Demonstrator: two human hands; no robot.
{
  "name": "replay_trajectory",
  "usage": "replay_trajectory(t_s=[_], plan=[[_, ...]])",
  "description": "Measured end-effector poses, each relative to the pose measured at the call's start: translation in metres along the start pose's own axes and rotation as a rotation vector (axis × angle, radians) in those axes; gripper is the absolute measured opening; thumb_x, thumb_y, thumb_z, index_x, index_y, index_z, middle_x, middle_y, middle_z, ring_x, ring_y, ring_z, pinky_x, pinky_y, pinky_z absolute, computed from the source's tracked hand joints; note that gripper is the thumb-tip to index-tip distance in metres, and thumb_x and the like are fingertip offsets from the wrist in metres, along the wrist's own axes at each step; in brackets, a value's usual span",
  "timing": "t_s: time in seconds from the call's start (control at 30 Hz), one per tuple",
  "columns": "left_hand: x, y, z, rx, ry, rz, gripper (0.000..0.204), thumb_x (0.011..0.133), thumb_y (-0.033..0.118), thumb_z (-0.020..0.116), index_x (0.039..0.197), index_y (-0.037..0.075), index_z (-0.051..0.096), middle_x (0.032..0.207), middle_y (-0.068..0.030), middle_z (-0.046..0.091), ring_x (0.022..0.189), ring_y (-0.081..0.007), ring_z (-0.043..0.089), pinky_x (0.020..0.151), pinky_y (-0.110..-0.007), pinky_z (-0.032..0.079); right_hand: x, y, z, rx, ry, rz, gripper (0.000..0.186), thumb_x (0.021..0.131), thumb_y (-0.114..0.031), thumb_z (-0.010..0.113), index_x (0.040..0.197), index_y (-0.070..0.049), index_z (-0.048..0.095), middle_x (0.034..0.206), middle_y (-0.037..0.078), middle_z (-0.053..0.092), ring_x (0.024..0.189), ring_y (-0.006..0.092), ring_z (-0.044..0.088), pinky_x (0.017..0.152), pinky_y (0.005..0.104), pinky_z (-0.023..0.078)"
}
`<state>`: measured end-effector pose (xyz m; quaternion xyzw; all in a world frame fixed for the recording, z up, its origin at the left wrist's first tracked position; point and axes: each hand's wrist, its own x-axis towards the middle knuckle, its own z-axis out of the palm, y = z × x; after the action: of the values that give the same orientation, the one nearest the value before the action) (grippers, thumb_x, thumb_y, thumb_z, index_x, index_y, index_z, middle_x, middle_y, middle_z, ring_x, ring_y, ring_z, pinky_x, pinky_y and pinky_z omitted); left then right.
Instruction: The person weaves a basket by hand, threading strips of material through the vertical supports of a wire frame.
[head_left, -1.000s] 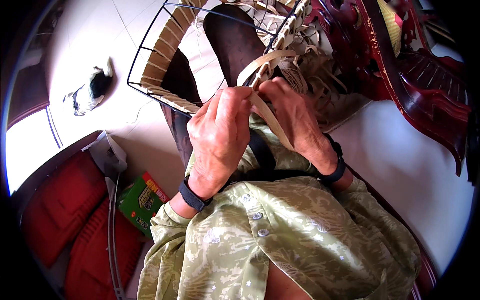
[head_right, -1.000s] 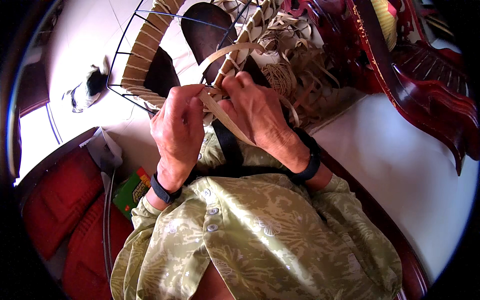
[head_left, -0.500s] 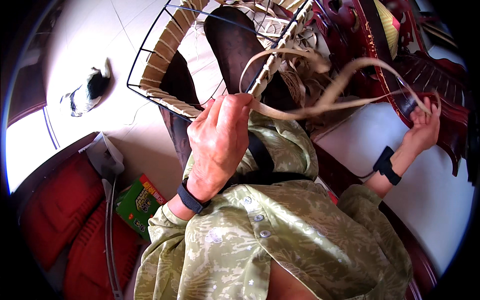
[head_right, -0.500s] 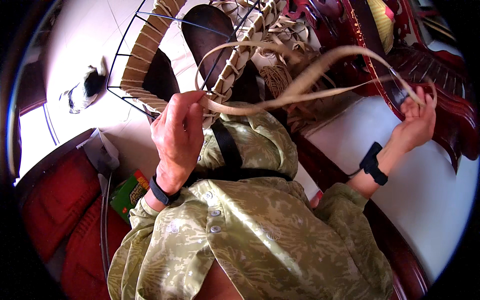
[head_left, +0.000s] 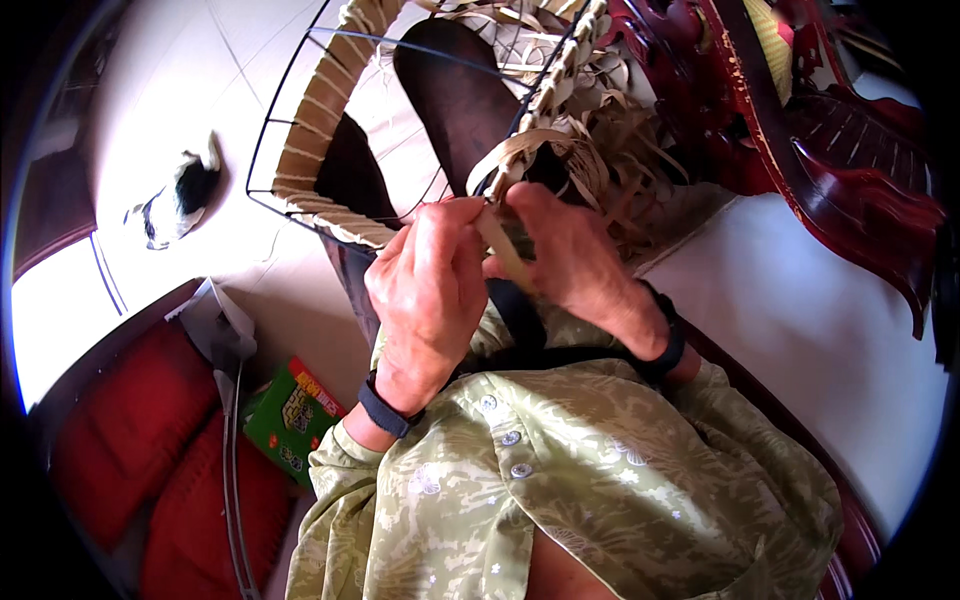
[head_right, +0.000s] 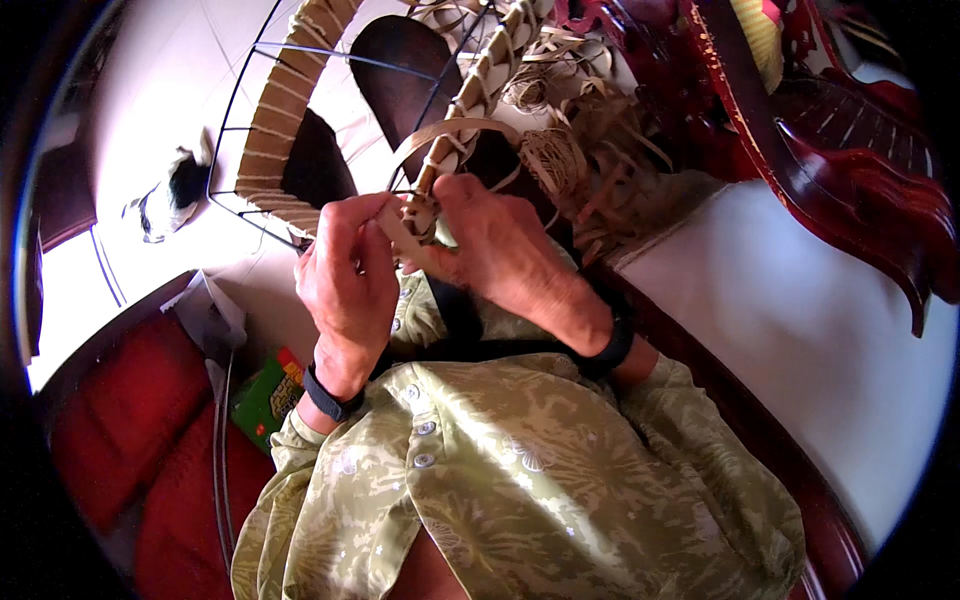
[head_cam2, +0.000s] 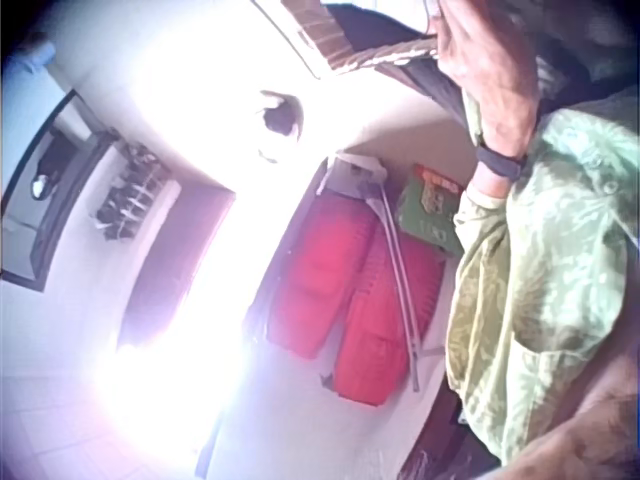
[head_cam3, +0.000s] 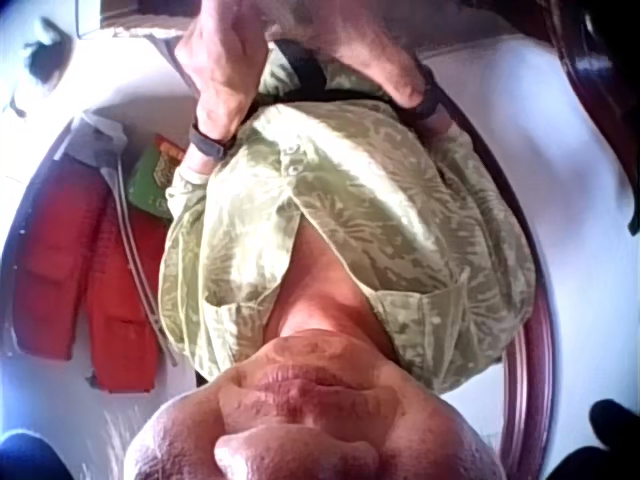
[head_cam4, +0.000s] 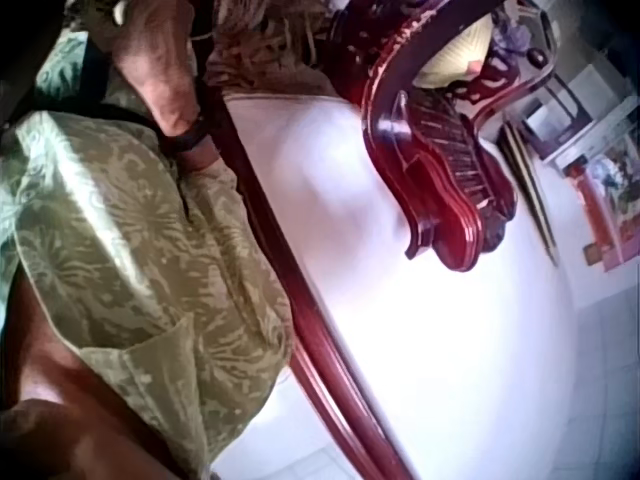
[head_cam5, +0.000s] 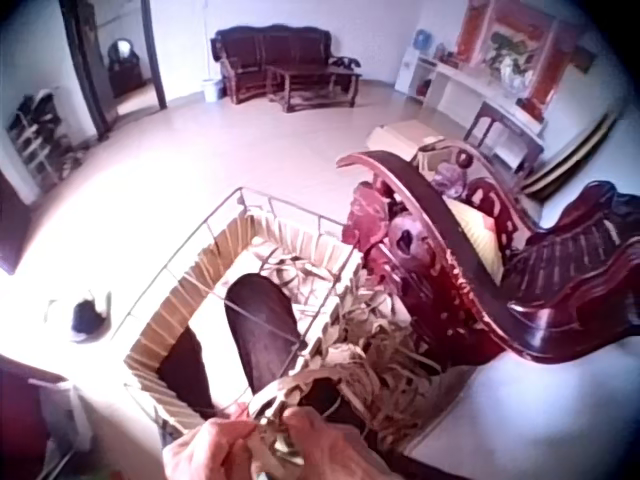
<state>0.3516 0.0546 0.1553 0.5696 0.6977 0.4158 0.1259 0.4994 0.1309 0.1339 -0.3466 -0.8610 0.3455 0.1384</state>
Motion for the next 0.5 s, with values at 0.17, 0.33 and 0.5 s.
replay_trajectory(t_s=[0.17,0.33,0.5], plan=[[-0.003,-0.001,-0.001,-0.008,0.011,-0.019,0.014,0.088,-0.004,0.062,0.099,0.004,0.062,0.087,-0.0113,0.067,0.072,-0.0284,0.068,0.066,-0.034,0.055,-0.003,0.016,-0.064,0.547,-0.061,0.355,0.020,0.098,-0.018,0.061,0.094,0.001,0.065,0.074,0.008,0.067,0.063,0.0124,0.064,0.050,0.0283,0.049],[-0.003,-0.002,-0.005,-0.066,-0.025,-0.041,0.014,0.088,-0.004,0.062,0.099,0.004,0.060,0.086,-0.0114,0.066,0.074,-0.0296,0.068,0.066,-0.034,0.054,-0.098,0.157,-0.259,1.170,0.899,0.068,0.025,0.101,-0.024,0.053,0.088,-0.004,0.061,0.082,0.004,0.061,0.066,0.0125,0.048,0.060,0.0294,0.037],[0.001,0.000,-0.001,-0.053,-0.004,-0.016,0.016,0.086,-0.005,0.063,0.098,0.004,0.060,0.084,-0.0106,0.065,0.074,-0.0296,0.068,0.066,-0.035,0.054,-0.098,0.148,-0.251,-0.197,1.091,0.820,0.047,0.090,-0.047,0.066,0.110,-0.004,0.069,0.094,0.011,0.073,0.049,0.0193,0.063,0.048,0.0253,0.049]])
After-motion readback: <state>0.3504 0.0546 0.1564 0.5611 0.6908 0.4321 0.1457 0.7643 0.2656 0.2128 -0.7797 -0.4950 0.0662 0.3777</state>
